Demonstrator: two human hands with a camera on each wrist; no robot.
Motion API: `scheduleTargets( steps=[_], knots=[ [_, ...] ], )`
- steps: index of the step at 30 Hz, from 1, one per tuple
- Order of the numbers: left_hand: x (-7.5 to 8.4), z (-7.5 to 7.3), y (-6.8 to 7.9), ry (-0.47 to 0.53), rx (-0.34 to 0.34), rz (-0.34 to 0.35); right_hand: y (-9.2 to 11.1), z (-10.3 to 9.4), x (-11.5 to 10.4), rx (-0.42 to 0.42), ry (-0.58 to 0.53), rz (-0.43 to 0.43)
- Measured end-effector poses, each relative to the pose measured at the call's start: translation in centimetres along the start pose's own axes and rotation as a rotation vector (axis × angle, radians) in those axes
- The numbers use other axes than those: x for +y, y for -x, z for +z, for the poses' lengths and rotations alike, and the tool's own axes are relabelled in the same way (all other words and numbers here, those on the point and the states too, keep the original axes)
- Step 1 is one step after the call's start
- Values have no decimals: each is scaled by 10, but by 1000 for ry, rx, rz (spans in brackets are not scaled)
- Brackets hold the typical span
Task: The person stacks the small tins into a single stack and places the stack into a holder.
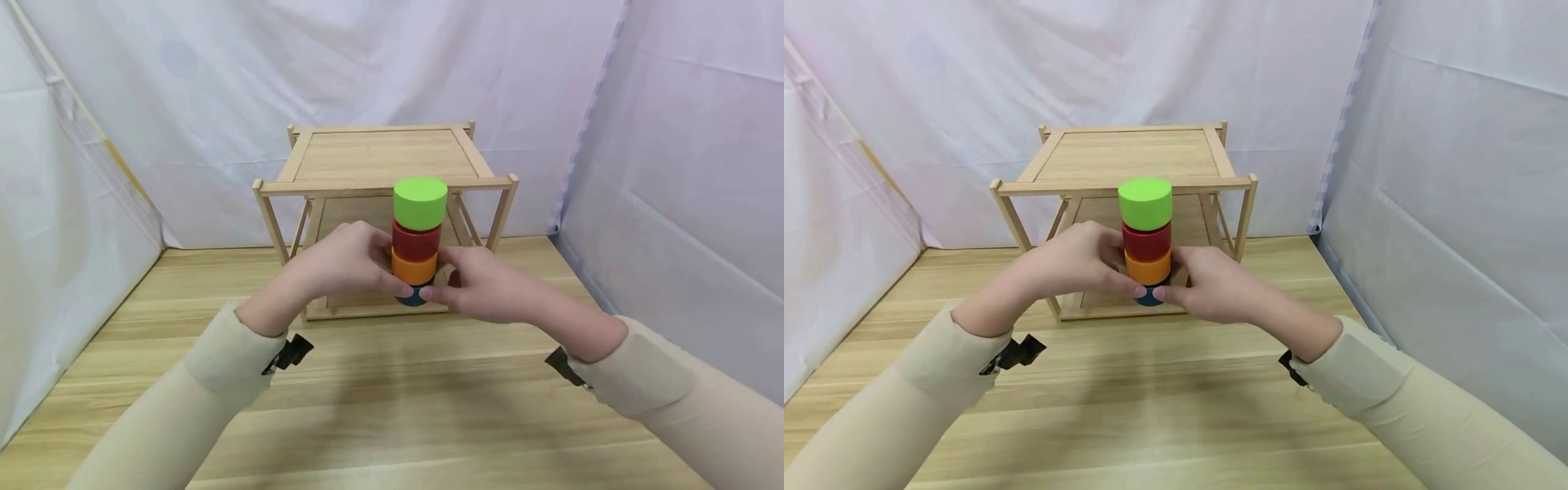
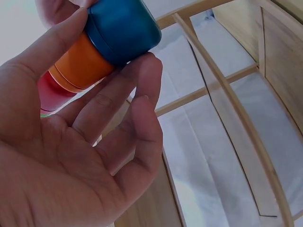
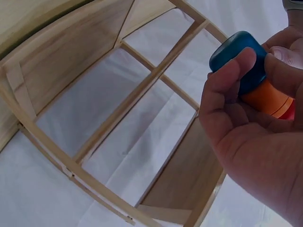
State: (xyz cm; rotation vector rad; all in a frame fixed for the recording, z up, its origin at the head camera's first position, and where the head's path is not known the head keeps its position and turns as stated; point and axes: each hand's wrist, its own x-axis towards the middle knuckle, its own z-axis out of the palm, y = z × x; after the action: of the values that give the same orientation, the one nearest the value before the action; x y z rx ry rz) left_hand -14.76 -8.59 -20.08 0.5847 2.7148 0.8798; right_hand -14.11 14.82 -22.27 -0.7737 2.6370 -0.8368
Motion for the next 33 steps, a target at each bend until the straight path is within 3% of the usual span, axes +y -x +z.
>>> scheduleTargets(
  steps=[11, 19, 26, 33],
  knots=[
    [21, -28, 1, -9, -12, -5, -2, -39, -19, -100, -12, 57],
    [37, -49, 0, -13, -21, -40, -5, -59, -35, -95, -6, 61],
    [45, -79, -1, -36, -14, -43, -12, -78, -52, -62, -1, 63],
    [52, -104, -12, -52, -21, -55, -27, -100, -65, -49, -8, 66]
  ],
)
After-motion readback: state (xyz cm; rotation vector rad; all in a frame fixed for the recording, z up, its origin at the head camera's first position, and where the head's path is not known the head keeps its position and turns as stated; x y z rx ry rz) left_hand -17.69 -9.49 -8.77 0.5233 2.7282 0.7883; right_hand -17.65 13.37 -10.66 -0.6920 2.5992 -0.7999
